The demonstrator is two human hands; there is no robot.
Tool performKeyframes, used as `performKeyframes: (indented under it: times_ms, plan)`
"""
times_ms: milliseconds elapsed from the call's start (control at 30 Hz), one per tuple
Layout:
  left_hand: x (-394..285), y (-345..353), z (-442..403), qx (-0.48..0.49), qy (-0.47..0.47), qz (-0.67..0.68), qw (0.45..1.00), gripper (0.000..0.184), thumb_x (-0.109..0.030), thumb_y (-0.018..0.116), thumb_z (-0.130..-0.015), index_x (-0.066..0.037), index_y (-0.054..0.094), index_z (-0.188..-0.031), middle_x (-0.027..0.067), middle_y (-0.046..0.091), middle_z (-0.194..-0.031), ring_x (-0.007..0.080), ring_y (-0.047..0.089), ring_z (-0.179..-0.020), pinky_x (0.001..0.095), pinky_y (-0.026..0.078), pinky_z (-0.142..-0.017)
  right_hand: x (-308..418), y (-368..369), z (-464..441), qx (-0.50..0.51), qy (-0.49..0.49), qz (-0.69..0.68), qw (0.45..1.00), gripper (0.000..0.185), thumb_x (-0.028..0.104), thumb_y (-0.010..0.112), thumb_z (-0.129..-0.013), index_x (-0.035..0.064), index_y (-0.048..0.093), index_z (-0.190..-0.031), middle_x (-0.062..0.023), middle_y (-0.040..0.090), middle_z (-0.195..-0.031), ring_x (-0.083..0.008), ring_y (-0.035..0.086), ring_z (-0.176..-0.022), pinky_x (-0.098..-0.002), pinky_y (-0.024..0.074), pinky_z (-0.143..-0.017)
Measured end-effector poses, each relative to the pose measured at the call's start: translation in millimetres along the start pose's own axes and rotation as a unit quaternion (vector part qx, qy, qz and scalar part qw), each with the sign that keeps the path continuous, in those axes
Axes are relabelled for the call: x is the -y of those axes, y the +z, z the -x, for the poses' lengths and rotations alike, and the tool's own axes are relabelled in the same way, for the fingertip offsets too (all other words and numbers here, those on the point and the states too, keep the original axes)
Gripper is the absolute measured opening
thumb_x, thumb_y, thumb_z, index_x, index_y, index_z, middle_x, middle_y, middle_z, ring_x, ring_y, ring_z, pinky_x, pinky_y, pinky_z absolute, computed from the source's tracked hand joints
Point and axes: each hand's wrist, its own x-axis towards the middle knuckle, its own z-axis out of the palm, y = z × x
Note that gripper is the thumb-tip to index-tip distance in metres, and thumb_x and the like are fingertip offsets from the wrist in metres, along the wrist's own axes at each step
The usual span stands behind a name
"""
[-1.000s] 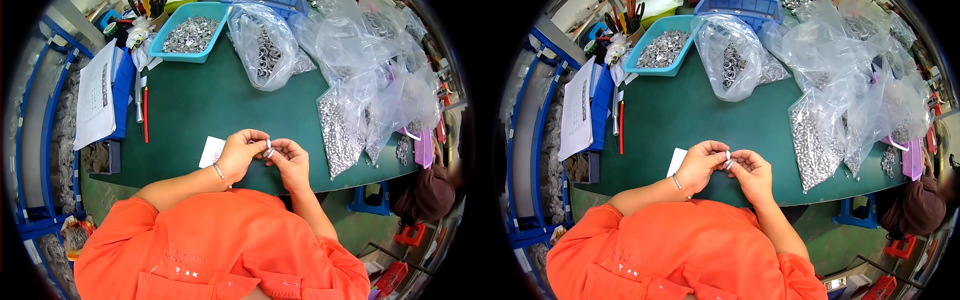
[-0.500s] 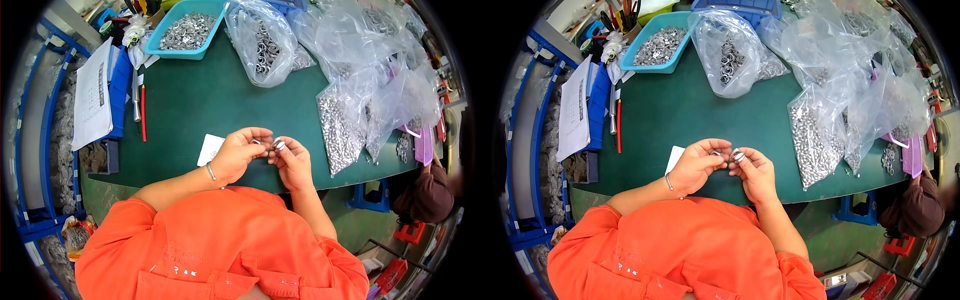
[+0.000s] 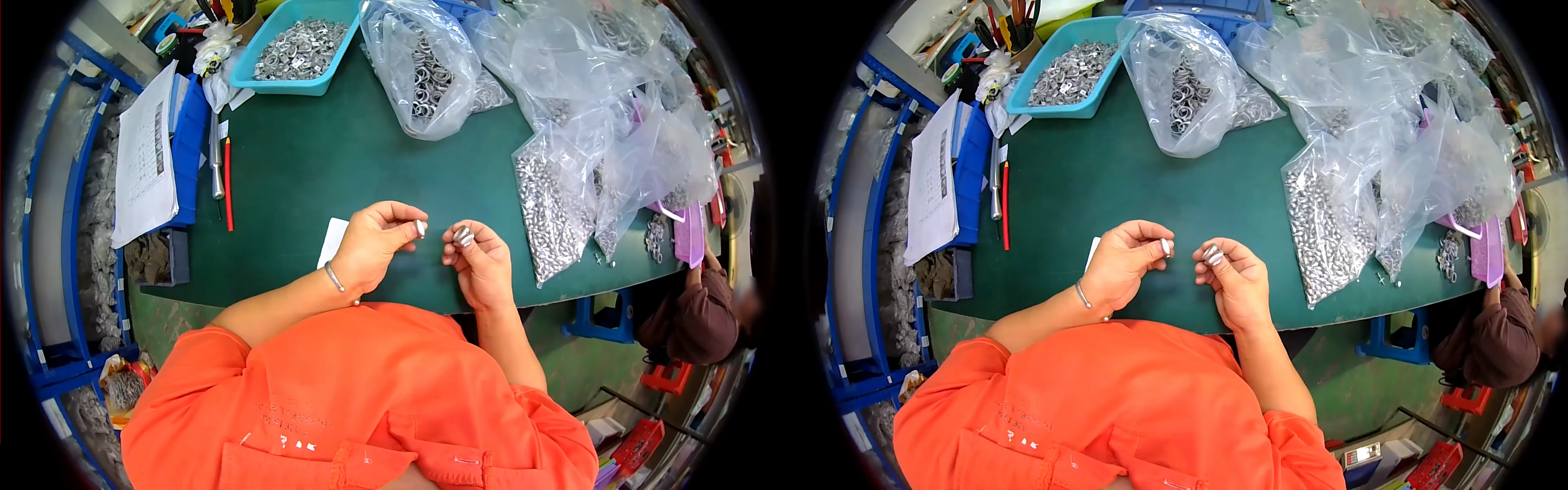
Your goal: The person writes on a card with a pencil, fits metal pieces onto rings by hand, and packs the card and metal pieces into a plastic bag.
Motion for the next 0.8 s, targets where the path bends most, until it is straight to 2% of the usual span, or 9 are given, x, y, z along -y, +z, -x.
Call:
performKeyframes:
  times_ms: [67, 167, 433, 533, 600, 633, 667, 700, 800]
  plan:
    - [0, -2, -1, 0.018, 0.023, -0.036, 0.999, 0.009, 0.001, 0.058, -0.082, 0.001, 0.056, -0.091, 0.0109, 0.061, -0.086, 0.0153, 0.06, -0.078, 0.0254, 0.05, -0.068, 0, 1, 1, 0.008, 0.005, 0.0, 1.0, 0.016, 0.009, 0.056, -0.086, -0.0027, 0.056, -0.097, -0.0102, 0.061, -0.089, -0.0137, 0.058, -0.072, -0.0247, 0.0489, -0.064]
    - [1, -2, -1, 0.031, 0.031, -0.039, 0.998, 0.013, 0.0, 0.06, -0.081, 0.002, 0.056, -0.092, 0.0098, 0.062, -0.081, 0.015, 0.061, -0.074, 0.0258, 0.051, -0.066, 0, 5, 3, 0.017, 0.018, 0.004, 1.0, 0.016, 0.01, 0.056, -0.086, -0.0025, 0.056, -0.097, -0.0096, 0.061, -0.088, -0.0137, 0.057, -0.072, -0.025, 0.0485, -0.064]
    - [1, -2, 0, 0.044, -0.019, 0.025, 0.999, 0.016, -0.006, 0.064, -0.08, 0.003, 0.055, -0.091, 0.0093, 0.062, -0.082, 0.0139, 0.061, -0.07, 0.0234, 0.05, -0.061, -1, 15, 3, 0.012, 0.019, 0.043, 0.999, 0.015, 0.009, 0.057, -0.085, -0.0022, 0.058, -0.096, -0.0077, 0.061, -0.087, -0.0126, 0.056, -0.072, -0.0237, 0.0466, -0.063]
    - [2, -3, -1, 0.045, -0.047, 0.026, 0.998, 0.016, -0.006, 0.062, -0.081, 0.003, 0.055, -0.092, 0.0092, 0.062, -0.083, 0.0147, 0.061, -0.071, 0.0237, 0.051, -0.062, -2, 17, 2, 0.002, 0.001, 0.1, 0.995, 0.012, 0.007, 0.057, -0.085, -0.0026, 0.059, -0.092, -0.0055, 0.06, -0.088, -0.0119, 0.056, -0.072, -0.0221, 0.045, -0.061]
    - [7, -6, -4, 0.044, -0.056, 0.014, 0.997, 0.016, -0.006, 0.062, -0.082, 0.003, 0.054, -0.093, 0.0092, 0.062, -0.084, 0.0149, 0.062, -0.072, 0.0238, 0.051, -0.063, -2, 19, 1, -0.013, -0.042, 0.23, 0.972, 0.008, 0.001, 0.057, -0.083, -0.0033, 0.06, -0.088, -0.0049, 0.058, -0.087, -0.0117, 0.056, -0.074, -0.0222, 0.0449, -0.06]
    - [10, -7, -6, 0.05, -0.071, 0.023, 0.996, 0.016, -0.006, 0.06, -0.082, 0.002, 0.055, -0.095, 0.0086, 0.062, -0.084, 0.0158, 0.062, -0.075, 0.0241, 0.051, -0.065, -2, 21, 0, -0.009, -0.047, 0.23, 0.972, 0.008, 0.001, 0.057, -0.083, -0.0033, 0.06, -0.088, -0.0049, 0.058, -0.087, -0.0117, 0.056, -0.074, -0.0222, 0.0449, -0.06]
    - [10, -8, -7, 0.056, -0.084, 0.031, 0.994, 0.016, -0.006, 0.059, -0.083, 0.001, 0.055, -0.097, 0.008, 0.062, -0.084, 0.0166, 0.063, -0.078, 0.0243, 0.052, -0.067, -2, 23, -1, -0.022, -0.121, 0.321, 0.939, 0.007, -0.002, 0.055, -0.082, -0.0029, 0.06, -0.087, -0.0054, 0.058, -0.086, -0.012, 0.055, -0.072, -0.0224, 0.0447, -0.061]
    - [9, -9, -7, 0.061, -0.112, 0.034, 0.991, 0.019, 0.001, 0.052, -0.083, 0.003, 0.054, -0.102, 0.0113, 0.061, -0.093, 0.0188, 0.062, -0.086, 0.0278, 0.053, -0.075, -3, 25, -1, -0.035, -0.194, 0.407, 0.892, 0.008, -0.005, 0.054, -0.08, -0.0026, 0.06, -0.085, -0.006, 0.057, -0.084, -0.0123, 0.054, -0.07, -0.0226, 0.0445, -0.063]
    - [6, -10, -7, 0.1, -0.159, 0.065, 0.98, 0.034, 0.011, 0.04, -0.077, 0.008, 0.051, -0.109, 0.015, 0.055, -0.108, 0.0226, 0.058, -0.098, 0.0353, 0.048, -0.09, -5, 24, -3, -0.021, -0.222, 0.462, 0.859, 0.012, -0.008, 0.054, -0.078, -0.0024, 0.061, -0.086, -0.0073, 0.056, -0.083, -0.0136, 0.055, -0.072, -0.0233, 0.046, -0.063]
